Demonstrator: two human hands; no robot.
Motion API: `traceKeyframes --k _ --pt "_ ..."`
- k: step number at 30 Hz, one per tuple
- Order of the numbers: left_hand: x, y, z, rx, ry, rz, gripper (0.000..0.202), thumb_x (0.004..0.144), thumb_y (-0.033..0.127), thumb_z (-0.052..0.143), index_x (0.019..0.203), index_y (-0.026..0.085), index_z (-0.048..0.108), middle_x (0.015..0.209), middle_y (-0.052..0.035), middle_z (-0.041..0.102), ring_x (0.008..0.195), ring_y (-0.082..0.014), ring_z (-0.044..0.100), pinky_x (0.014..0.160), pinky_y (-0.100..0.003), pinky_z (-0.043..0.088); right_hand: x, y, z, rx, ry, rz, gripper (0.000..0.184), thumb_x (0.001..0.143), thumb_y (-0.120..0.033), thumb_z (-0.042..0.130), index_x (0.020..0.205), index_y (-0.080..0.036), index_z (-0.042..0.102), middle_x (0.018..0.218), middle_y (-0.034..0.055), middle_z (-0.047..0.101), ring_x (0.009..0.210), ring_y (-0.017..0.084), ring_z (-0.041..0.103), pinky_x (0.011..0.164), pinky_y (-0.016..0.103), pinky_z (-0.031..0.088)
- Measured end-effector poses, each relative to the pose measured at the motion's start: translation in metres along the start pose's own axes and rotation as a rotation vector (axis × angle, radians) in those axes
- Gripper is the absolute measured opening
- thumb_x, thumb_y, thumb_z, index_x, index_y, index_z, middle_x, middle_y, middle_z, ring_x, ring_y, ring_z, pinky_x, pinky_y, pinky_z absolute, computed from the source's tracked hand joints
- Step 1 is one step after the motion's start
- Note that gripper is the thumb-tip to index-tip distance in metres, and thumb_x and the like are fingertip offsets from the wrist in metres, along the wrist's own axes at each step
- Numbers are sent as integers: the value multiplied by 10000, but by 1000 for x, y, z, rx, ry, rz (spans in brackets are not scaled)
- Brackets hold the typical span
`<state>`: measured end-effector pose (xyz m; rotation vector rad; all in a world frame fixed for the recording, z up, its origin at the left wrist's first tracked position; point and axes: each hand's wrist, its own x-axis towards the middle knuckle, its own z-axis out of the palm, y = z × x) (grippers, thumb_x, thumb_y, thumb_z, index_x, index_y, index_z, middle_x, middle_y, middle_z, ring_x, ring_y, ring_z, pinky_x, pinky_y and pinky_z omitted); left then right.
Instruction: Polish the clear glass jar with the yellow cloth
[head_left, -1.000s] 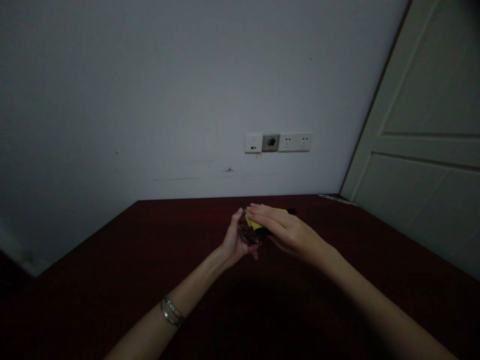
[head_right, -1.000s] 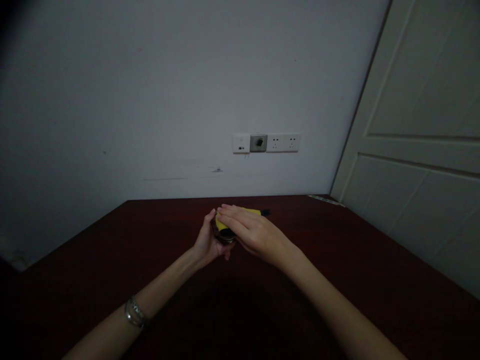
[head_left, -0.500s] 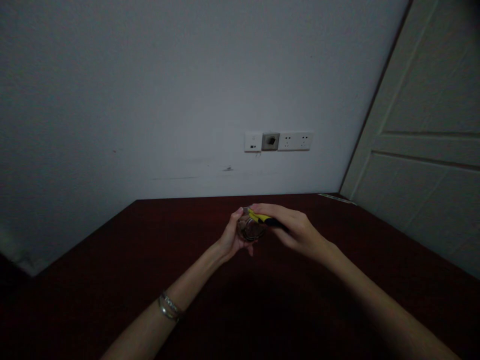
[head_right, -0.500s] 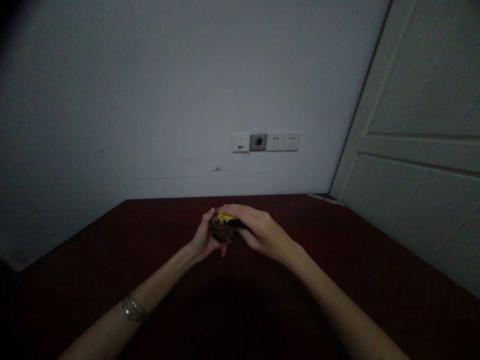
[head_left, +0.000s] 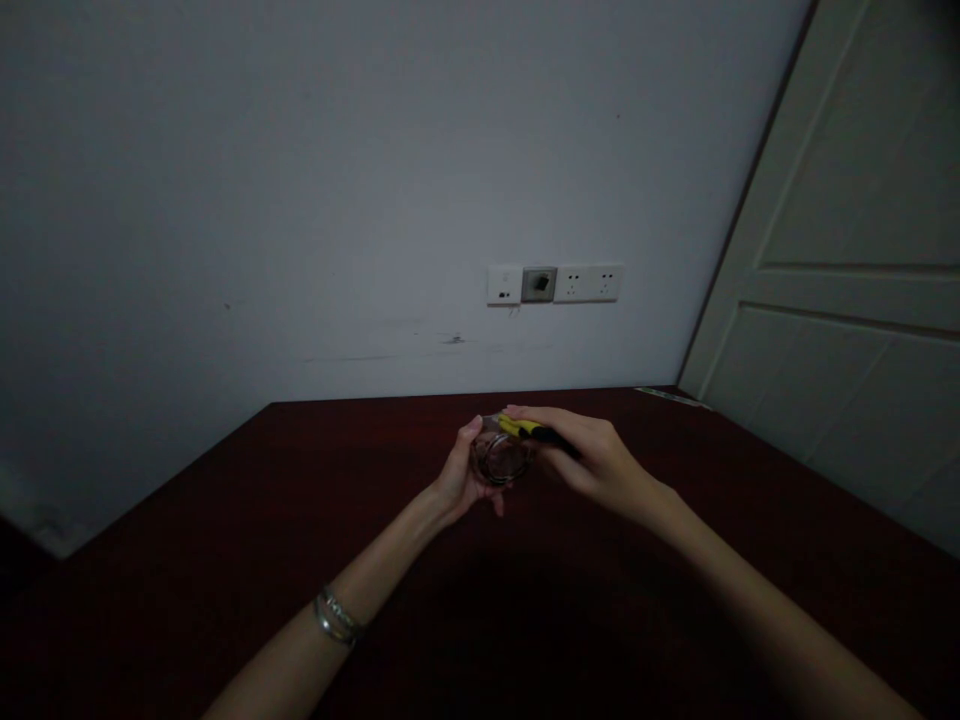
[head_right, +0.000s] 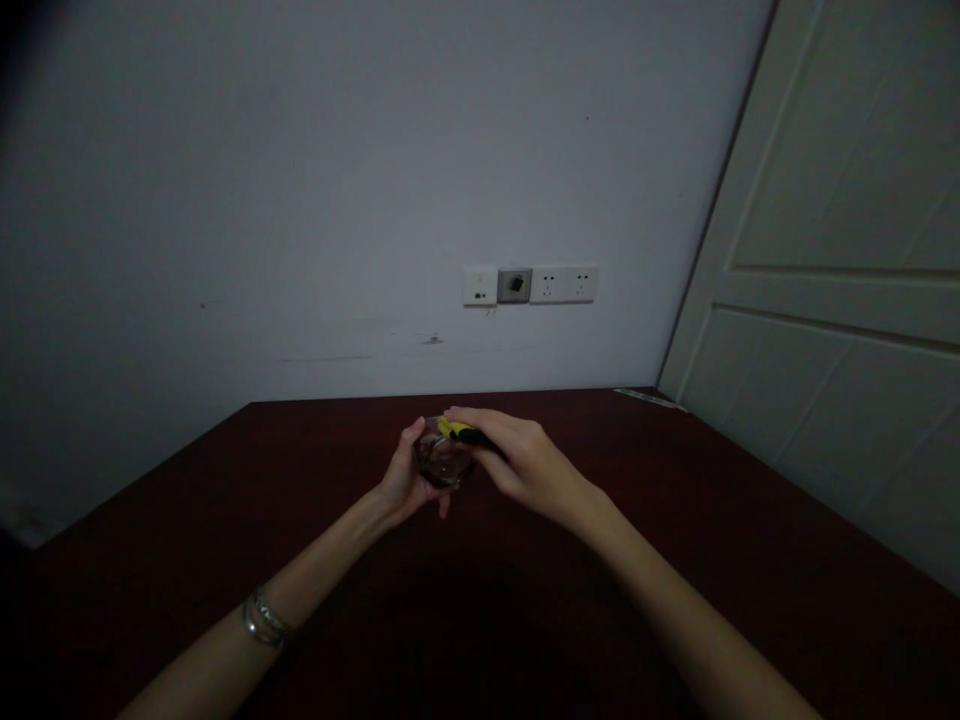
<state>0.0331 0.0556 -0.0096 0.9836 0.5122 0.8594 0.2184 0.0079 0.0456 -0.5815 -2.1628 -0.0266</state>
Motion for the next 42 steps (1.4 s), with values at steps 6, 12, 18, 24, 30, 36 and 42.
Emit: traceKeyframes --k 6,12,18,24,30,36,42 --pt "-2 0 1 -5 -24 27 631 735 699 442 855 106 625 625 -56 606 429 -126 540 334 -244 474 4 -4 -2 90 73 97 335 885 -156 500 1201 -229 582 1160 63 674 1061 184 643 915 347 536" --pt "-4 3 3 -41 -1 2 657 680 738 470 819 112 615 621 -62 614 425 -145 555 318 -261 474 6 -3 -2 129 85 196 271 886 -213 532 1144 -216 618 1103 55 697 1005 169 662 892 312 535" --pt "-9 9 8 -81 -14 -48 723 733 748 380 849 81 634 649 -90 636 450 -155 581 319 -246 459 6 -4 2 115 130 207 259 890 -236 527 1128 -220 627 1088 47 704 967 172 675 868 303 542" --pt "-15 9 10 -90 -33 -85 816 708 813 273 771 88 644 512 -89 614 308 -118 455 276 -246 405 6 -9 9 83 195 188 264 880 -240 536 1123 -217 635 1064 56 709 964 192 677 855 319 548" --pt "-23 12 20 -152 -18 -120 854 693 840 229 772 94 635 499 -94 608 277 -91 377 270 -237 375 6 -14 10 98 234 189 260 875 -222 542 1116 -217 639 1076 59 706 986 191 672 868 319 544" --pt "-29 15 28 -242 -111 -126 895 679 855 224 773 71 645 508 -55 559 307 -60 322 273 -199 319 6 -18 11 91 263 165 273 872 -198 545 1129 -217 636 1094 58 702 1015 191 663 889 317 539" --pt "-30 16 24 -265 -144 -201 916 667 857 218 789 59 650 510 -32 519 313 -39 280 275 -171 246 5 -19 13 60 265 131 292 857 -169 558 1132 -231 635 1085 51 697 1002 186 658 899 316 528"
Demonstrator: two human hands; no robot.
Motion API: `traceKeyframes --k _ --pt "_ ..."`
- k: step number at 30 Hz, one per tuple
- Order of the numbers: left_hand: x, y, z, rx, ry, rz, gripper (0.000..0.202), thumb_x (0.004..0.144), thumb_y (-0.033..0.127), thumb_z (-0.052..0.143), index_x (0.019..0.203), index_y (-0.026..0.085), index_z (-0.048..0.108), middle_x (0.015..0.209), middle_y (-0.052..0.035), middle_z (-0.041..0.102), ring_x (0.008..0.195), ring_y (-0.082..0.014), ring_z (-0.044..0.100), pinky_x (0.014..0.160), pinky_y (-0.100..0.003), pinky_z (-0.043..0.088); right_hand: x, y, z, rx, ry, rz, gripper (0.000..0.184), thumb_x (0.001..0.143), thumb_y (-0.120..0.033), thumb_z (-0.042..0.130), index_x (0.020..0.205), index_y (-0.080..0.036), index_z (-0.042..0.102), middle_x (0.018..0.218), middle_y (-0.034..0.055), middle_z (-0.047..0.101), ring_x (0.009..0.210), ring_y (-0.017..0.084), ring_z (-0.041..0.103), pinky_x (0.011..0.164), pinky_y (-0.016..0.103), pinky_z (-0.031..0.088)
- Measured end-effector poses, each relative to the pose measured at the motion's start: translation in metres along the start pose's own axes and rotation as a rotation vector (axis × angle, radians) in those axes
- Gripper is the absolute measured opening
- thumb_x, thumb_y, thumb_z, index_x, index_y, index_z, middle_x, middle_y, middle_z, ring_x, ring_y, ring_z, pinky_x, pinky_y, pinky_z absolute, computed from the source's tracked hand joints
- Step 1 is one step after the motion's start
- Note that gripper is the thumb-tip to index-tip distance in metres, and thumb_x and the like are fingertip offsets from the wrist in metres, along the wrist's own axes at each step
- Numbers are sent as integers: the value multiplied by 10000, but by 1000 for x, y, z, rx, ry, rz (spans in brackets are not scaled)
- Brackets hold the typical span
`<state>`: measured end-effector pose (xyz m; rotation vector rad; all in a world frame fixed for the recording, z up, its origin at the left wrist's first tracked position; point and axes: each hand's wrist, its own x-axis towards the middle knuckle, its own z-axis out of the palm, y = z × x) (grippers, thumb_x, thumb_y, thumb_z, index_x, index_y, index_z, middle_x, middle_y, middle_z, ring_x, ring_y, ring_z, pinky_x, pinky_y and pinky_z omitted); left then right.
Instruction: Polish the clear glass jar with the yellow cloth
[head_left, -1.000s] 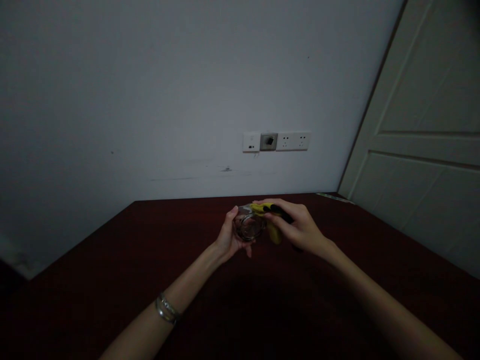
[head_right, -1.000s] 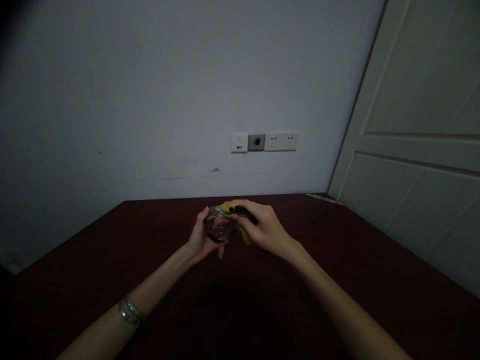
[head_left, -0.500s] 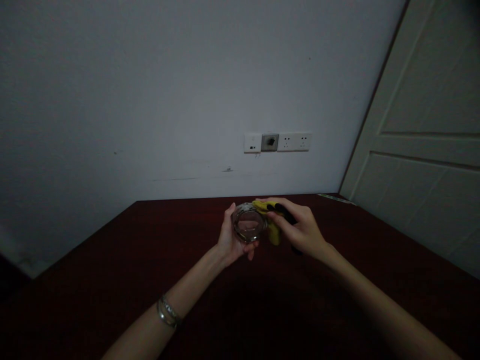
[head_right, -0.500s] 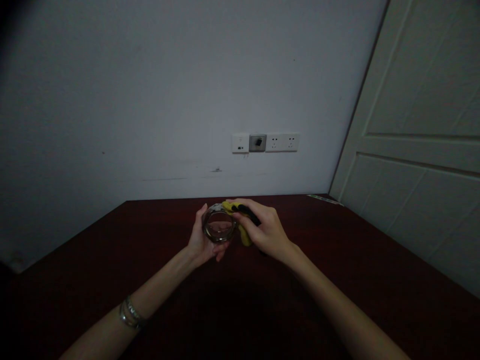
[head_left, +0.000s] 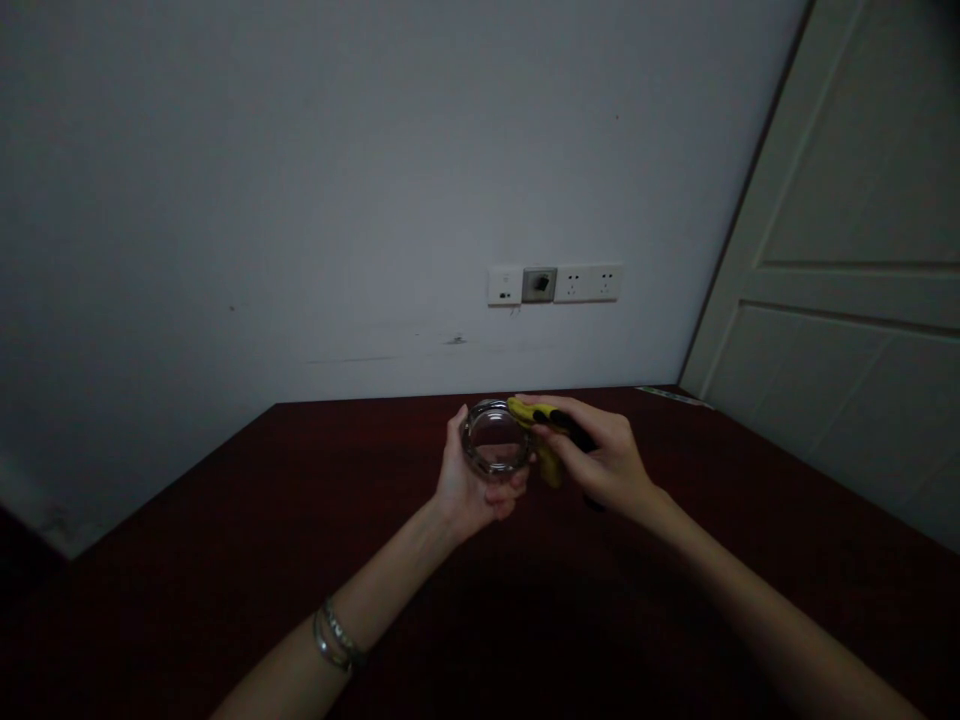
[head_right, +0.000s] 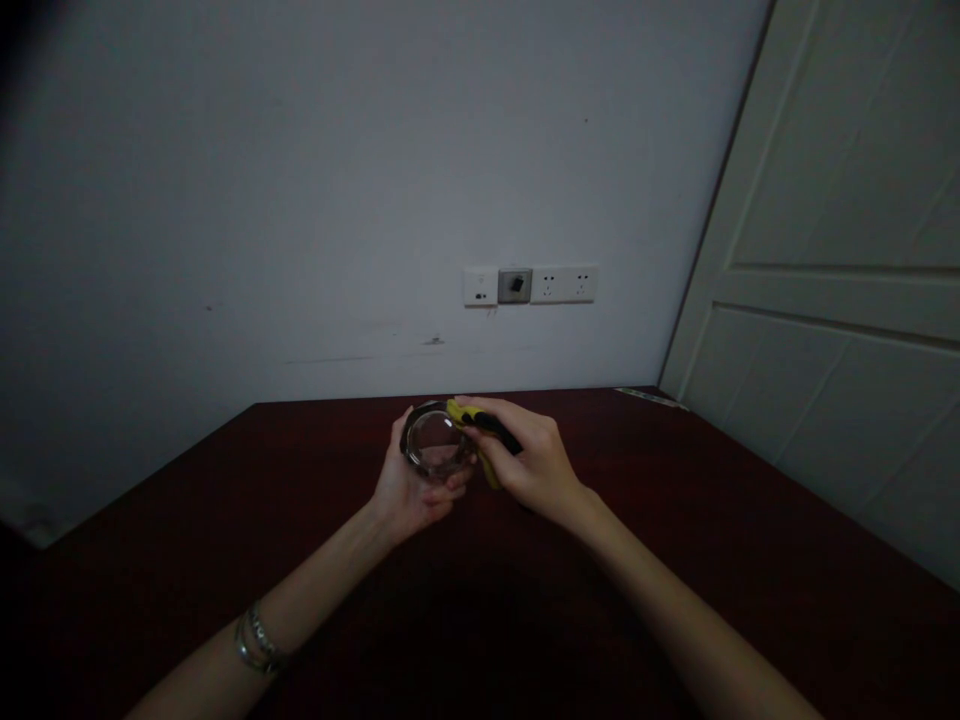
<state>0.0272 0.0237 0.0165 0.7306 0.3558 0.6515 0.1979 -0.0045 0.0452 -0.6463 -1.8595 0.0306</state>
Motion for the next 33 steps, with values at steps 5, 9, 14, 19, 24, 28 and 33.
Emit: traceKeyframes --k 5,9,14,19,24,28,33 --pt "-2 3 -1 -46 -37 -47 910 713 823 187 831 41 636 541 -36 518 321 -33 290 284 -164 237 2 -1 1 2 21 3 251 854 -181 564 1086 -224 649 1020 59 682 965 184 637 846 321 521" --pt "-3 4 -1 -58 -84 -65 926 723 816 148 837 34 630 544 -30 511 314 -32 281 279 -168 241 2 -2 1 25 33 44 230 848 -196 575 1057 -223 667 980 56 684 906 182 648 806 315 521" --pt "-2 6 -1 -68 -120 -58 946 710 826 122 842 39 631 545 -21 510 313 -32 270 276 -168 260 1 -3 1 17 67 43 211 830 -175 613 1031 -190 675 927 57 684 827 158 649 741 284 520" --pt "-1 6 3 -57 -101 -12 904 719 811 154 813 49 633 532 -18 497 318 -39 257 268 -169 245 0 -3 2 -13 97 -33 265 821 -135 616 1075 -184 669 886 56 682 741 144 627 654 271 514" --pt "1 5 7 -90 -76 10 809 739 781 201 786 92 623 530 -25 497 315 -42 259 264 -159 237 -1 -2 1 -63 107 -132 324 811 -104 615 1122 -185 658 887 68 692 707 149 603 617 279 514" --pt "1 5 8 -128 -11 70 745 780 734 195 747 116 610 521 -39 506 323 -48 285 271 -144 246 -2 -1 2 -103 73 -261 430 796 -57 608 1207 -187 600 931 83 701 737 165 597 622 304 530" --pt "2 9 11 -172 97 97 733 804 706 182 701 111 599 486 -35 489 313 -39 257 268 -127 219 -4 0 3 -130 2 -335 488 808 -55 582 1278 -175 535 892 81 710 725 172 593 615 325 545"
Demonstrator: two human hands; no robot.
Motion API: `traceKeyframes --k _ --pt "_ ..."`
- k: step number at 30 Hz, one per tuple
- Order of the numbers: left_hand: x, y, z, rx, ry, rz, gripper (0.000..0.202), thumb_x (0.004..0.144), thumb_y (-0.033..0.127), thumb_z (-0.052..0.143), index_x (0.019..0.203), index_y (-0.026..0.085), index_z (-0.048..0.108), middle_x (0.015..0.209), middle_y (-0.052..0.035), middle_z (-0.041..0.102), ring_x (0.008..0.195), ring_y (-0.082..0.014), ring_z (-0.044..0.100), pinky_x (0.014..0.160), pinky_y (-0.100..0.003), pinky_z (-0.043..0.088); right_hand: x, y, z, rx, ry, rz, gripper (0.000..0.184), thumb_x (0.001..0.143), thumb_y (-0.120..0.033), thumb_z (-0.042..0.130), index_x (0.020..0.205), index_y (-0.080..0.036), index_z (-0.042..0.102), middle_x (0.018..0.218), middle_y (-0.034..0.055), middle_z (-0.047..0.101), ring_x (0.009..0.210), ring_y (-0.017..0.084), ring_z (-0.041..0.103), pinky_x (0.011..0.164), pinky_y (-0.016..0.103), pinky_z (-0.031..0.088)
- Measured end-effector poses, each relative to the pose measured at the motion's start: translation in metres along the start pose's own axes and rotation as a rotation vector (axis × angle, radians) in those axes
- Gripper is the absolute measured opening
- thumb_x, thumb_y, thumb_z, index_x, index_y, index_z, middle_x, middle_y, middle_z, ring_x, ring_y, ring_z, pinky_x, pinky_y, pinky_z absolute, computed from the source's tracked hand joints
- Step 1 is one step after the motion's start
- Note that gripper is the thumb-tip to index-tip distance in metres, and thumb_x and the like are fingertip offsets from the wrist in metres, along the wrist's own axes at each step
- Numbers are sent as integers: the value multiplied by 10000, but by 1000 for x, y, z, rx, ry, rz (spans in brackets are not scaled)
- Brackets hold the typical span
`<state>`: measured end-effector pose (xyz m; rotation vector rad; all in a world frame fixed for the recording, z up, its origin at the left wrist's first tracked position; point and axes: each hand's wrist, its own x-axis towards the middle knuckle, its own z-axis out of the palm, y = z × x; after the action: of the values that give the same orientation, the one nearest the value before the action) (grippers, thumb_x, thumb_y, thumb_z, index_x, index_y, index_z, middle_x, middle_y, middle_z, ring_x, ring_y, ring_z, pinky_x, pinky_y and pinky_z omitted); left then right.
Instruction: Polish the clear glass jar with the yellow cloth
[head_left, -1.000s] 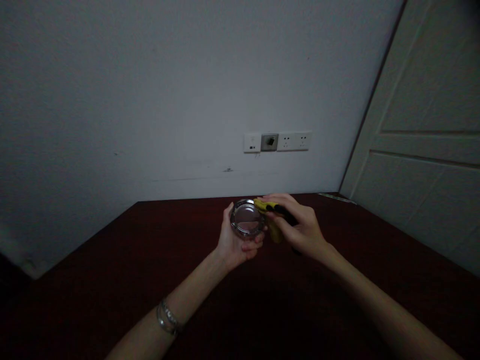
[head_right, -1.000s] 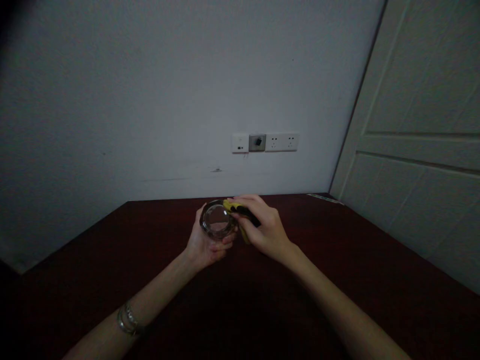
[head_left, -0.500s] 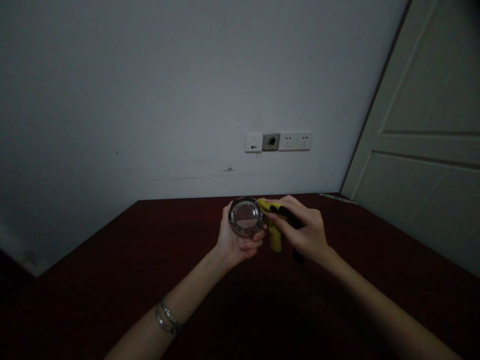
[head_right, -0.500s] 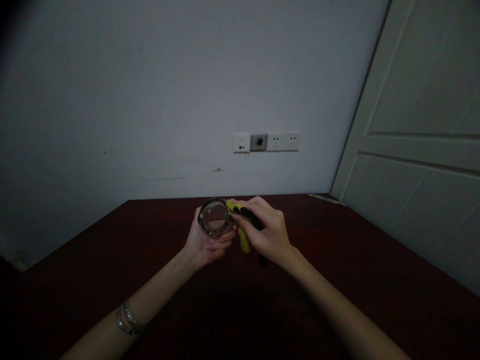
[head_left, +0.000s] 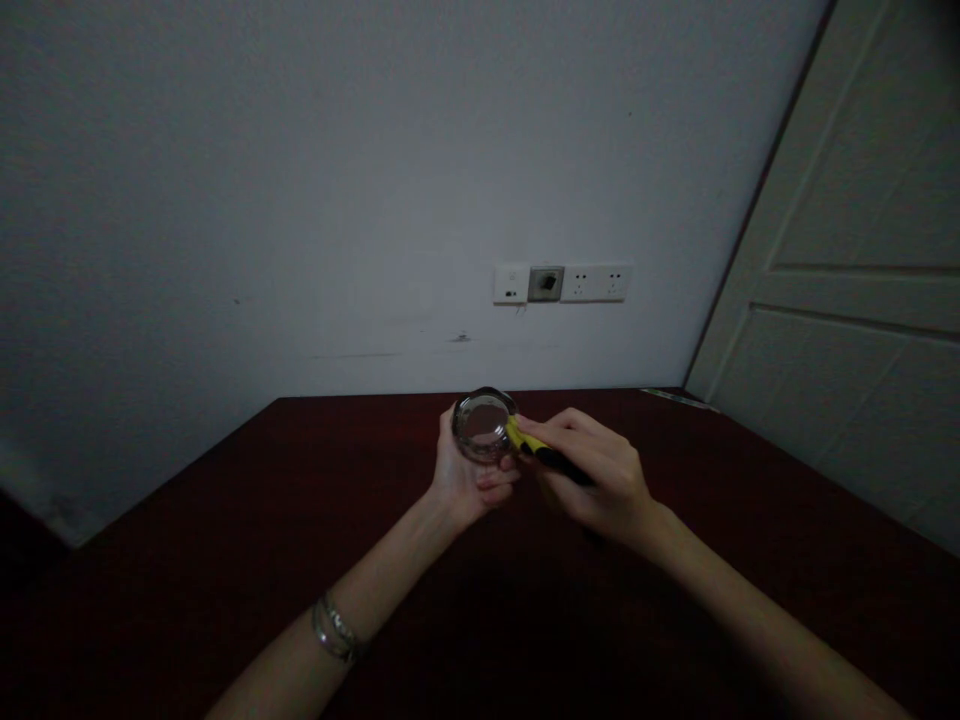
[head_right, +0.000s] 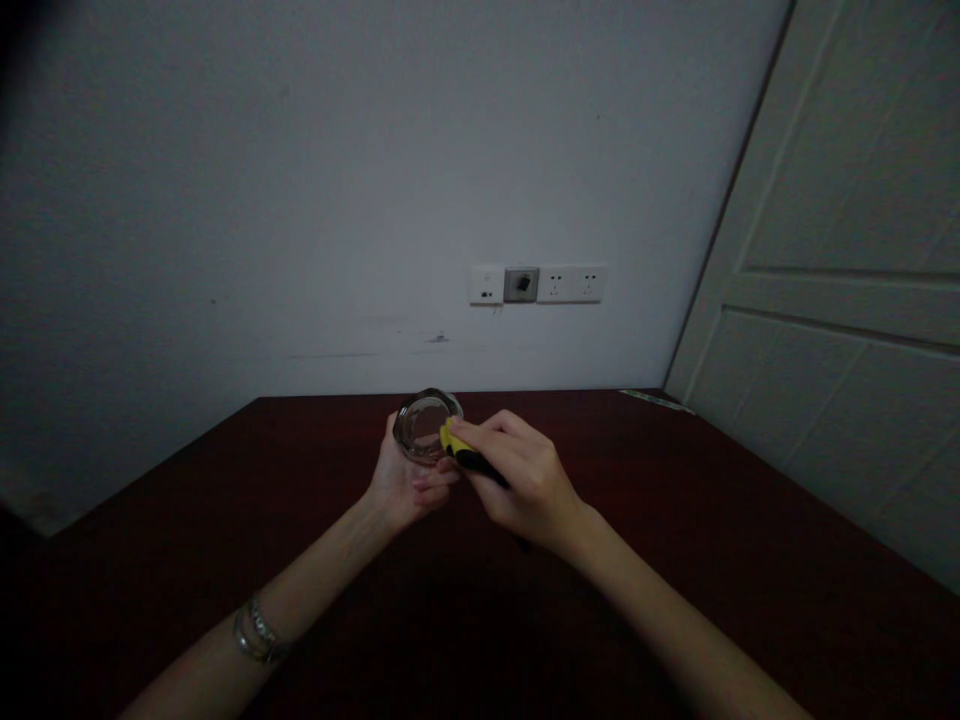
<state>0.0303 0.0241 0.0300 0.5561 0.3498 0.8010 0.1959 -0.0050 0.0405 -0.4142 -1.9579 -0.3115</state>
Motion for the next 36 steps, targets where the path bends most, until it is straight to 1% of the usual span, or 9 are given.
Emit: traceKeyframes --k 4,12,15,18,21,25,30,33,36 --pt "-1 1 3 -4 15 -11 759 810 706 148 691 112 605 471 -36 481 303 -43 258 262 -129 205 -1 1 0 19 9 -12 492 805 -43 581 1276 -182 535 950 91 710 747 177 596 616 335 552" --pt "-2 1 3 2 51 -10 714 836 666 167 652 119 588 443 -29 483 280 -46 266 263 -141 217 -3 5 -2 -19 -37 -161 531 808 9 535 1320 -114 467 1099 168 677 879 204 624 665 365 562" --pt "-1 0 4 -26 55 27 647 830 653 243 624 127 559 419 6 449 273 -50 258 263 -151 217 -6 4 -1 -110 -129 -276 442 870 -43 452 1309 -91 469 1116 175 677 992 230 619 694 379 564" --pt "1 -2 4 -75 55 52 586 812 641 335 613 130 542 440 15 461 284 -45 266 276 -150 212 -6 3 0 -206 -195 -341 315 905 -96 441 1191 -79 572 1113 165 683 937 226 639 667 363 552" --pt "3 -4 3 -83 65 88 567 806 626 375 676 118 590 534 -30 560 346 -75 400 321 -169 300 -4 1 -2 -259 -210 -371 241 889 -92 500 1090 -65 631 1090 150 696 858 205 644 655 343 533" --pt "5 -8 4 -12 85 172 599 803 630 378 821 99 655 682 -99 657 548 -173 589 464 -242 447 0 -1 -3 -295 -214 -399 224 897 -97 497 1060 -76 649 1091 120 701 850 188 644 674 336 517" --pt "6 -17 15 41 185 379 573 791 623 429 827 106 674 705 -87 680 654 -195 630 588 -265 482 1 -7 0 -316 -212 -408 290 945 -116 387 1035 -84 661 1086 95 709 874 167 646 690 316 509" --pt "6 -19 17 53 222 390 572 750 643 486 801 106 674 677 -79 672 646 -193 632 581 -260 479 3 -11 1 -298 -221 -420 302 951 -113 370 1031 -85 660 1076 93 712 882 159 650 698 311 504" --pt "6 -18 15 56 204 353 597 719 679 504 728 104 665 622 -80 652 612 -192 625 555 -255 471 5 -14 1 -301 -256 -429 289 951 -116 383 1032 -84 658 1076 87 712 874 161 652 709 317 498"
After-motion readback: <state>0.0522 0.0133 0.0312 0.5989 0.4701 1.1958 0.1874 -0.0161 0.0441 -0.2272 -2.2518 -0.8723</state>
